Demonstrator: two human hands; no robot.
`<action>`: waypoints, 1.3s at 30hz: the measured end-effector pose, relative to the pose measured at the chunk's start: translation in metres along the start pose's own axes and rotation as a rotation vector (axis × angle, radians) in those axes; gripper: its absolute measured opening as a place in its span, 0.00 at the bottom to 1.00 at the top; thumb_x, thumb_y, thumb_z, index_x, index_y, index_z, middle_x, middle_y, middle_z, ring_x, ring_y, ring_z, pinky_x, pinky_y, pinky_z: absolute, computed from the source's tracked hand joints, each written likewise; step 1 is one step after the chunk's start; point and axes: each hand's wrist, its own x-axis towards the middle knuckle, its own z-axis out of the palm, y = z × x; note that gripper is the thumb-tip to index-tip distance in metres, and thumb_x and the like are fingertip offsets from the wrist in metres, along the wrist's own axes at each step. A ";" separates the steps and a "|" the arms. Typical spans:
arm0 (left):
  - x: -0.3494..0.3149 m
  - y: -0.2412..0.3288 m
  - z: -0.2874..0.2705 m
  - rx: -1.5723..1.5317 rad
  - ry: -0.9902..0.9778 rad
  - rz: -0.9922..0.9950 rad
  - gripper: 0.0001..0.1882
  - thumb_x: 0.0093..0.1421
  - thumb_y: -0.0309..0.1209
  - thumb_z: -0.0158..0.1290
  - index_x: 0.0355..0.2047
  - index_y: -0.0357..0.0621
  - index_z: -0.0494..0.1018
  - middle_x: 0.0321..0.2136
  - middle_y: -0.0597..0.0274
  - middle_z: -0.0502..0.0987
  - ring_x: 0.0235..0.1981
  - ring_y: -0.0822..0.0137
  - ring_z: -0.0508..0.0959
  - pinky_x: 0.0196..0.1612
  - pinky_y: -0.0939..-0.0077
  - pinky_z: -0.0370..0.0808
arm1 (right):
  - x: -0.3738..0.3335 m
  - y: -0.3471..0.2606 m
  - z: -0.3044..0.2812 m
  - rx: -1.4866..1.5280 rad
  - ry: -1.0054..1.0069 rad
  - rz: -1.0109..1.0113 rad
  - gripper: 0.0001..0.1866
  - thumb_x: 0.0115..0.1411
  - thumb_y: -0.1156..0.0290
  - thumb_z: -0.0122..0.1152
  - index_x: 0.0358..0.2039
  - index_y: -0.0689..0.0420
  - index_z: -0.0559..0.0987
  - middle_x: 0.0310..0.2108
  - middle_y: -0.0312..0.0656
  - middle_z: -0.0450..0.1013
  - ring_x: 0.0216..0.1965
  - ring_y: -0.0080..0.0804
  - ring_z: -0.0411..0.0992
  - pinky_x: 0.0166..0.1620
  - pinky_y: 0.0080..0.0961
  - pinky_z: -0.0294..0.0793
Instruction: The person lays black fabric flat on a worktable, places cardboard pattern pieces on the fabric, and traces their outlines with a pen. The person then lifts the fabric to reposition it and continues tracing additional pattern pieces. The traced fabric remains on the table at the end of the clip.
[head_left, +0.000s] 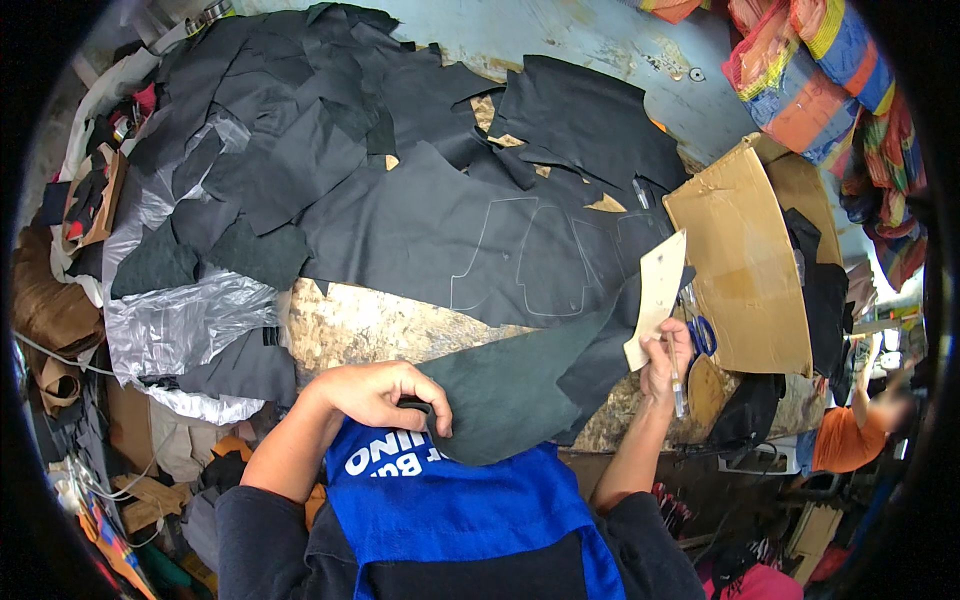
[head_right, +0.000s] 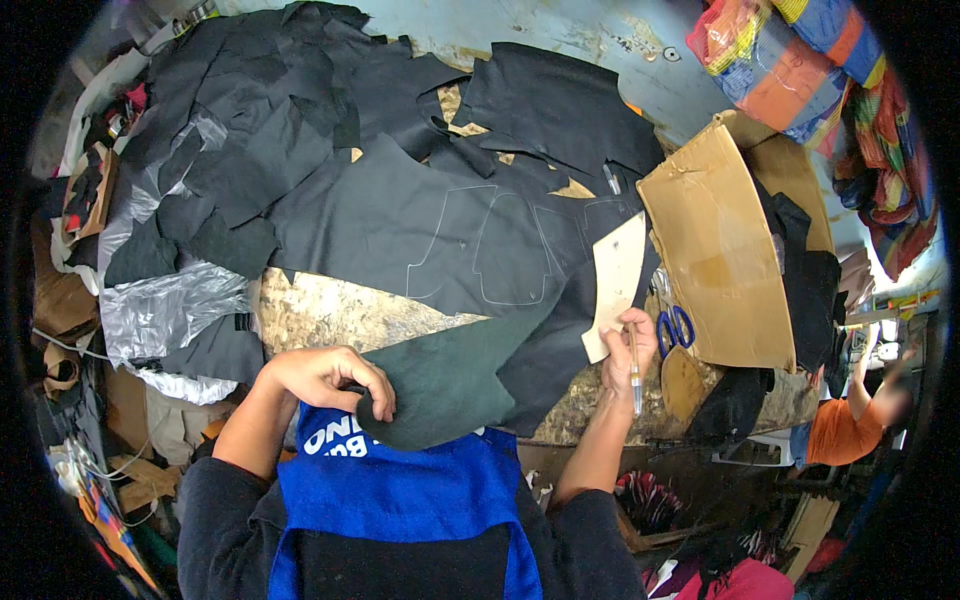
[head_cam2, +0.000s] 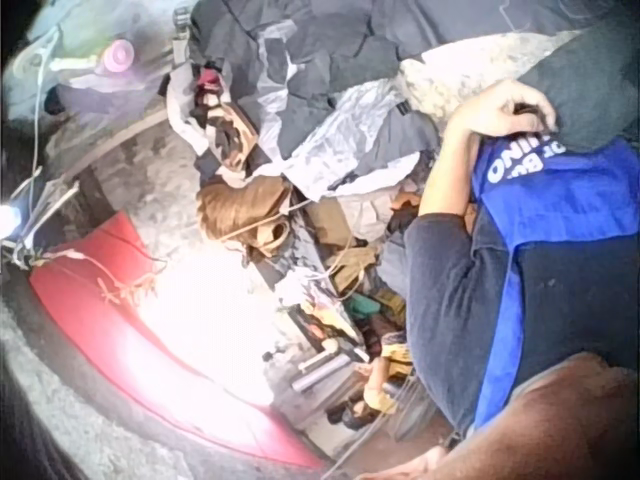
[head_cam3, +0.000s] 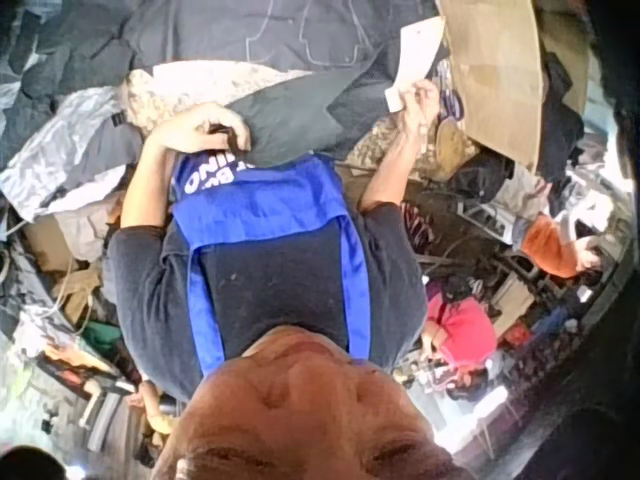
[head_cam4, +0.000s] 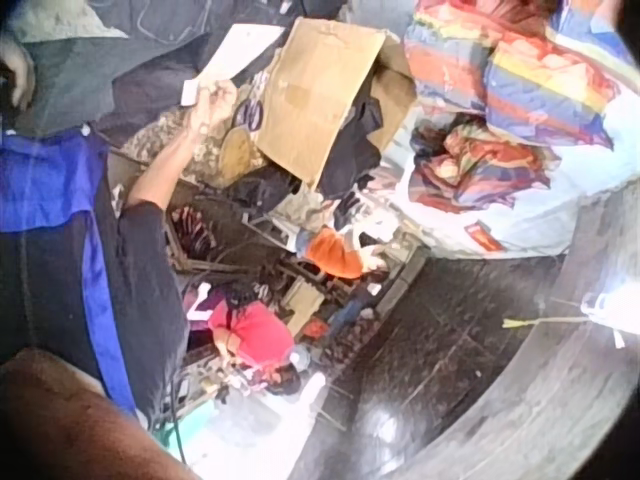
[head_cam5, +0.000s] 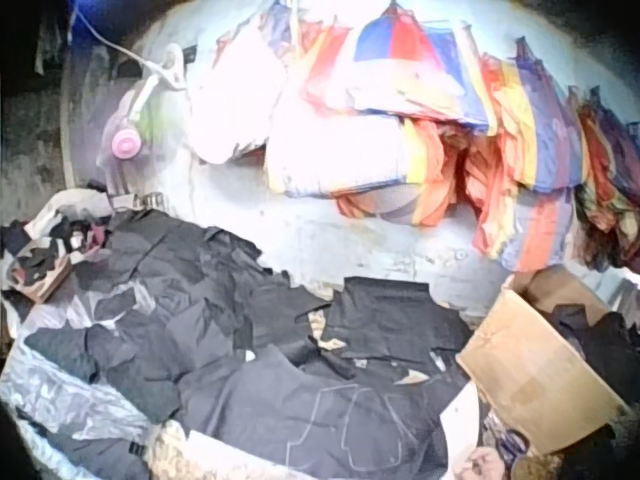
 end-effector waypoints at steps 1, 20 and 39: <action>0.001 0.003 -0.003 -0.015 -0.001 0.048 0.12 0.53 0.16 0.48 0.38 0.33 0.74 0.36 0.57 0.78 0.41 0.68 0.76 0.47 0.75 0.70 | 0.009 -0.007 0.002 -0.037 -0.012 -0.028 0.17 0.44 0.89 0.58 0.34 0.57 0.70 0.35 0.39 0.71 0.34 0.24 0.71 0.40 0.19 0.72; -0.029 0.023 -0.185 1.222 2.055 -1.051 0.41 0.40 0.47 0.67 0.52 0.42 0.67 0.48 0.49 0.71 0.52 0.54 0.69 0.50 0.45 0.64 | 0.229 -0.046 0.093 -1.104 0.322 -0.694 0.17 0.46 0.82 0.56 0.38 0.56 0.78 0.34 0.49 0.77 0.38 0.45 0.75 0.42 0.33 0.71; 0.029 0.061 -0.049 -0.351 1.190 0.811 0.34 0.52 0.15 0.51 0.59 0.44 0.54 0.51 0.56 0.67 0.51 0.62 0.70 0.53 0.67 0.70 | 0.005 -0.047 0.206 0.835 -0.387 0.357 0.17 0.52 0.85 0.52 0.41 0.54 0.67 0.39 0.54 0.71 0.34 0.42 0.74 0.32 0.34 0.80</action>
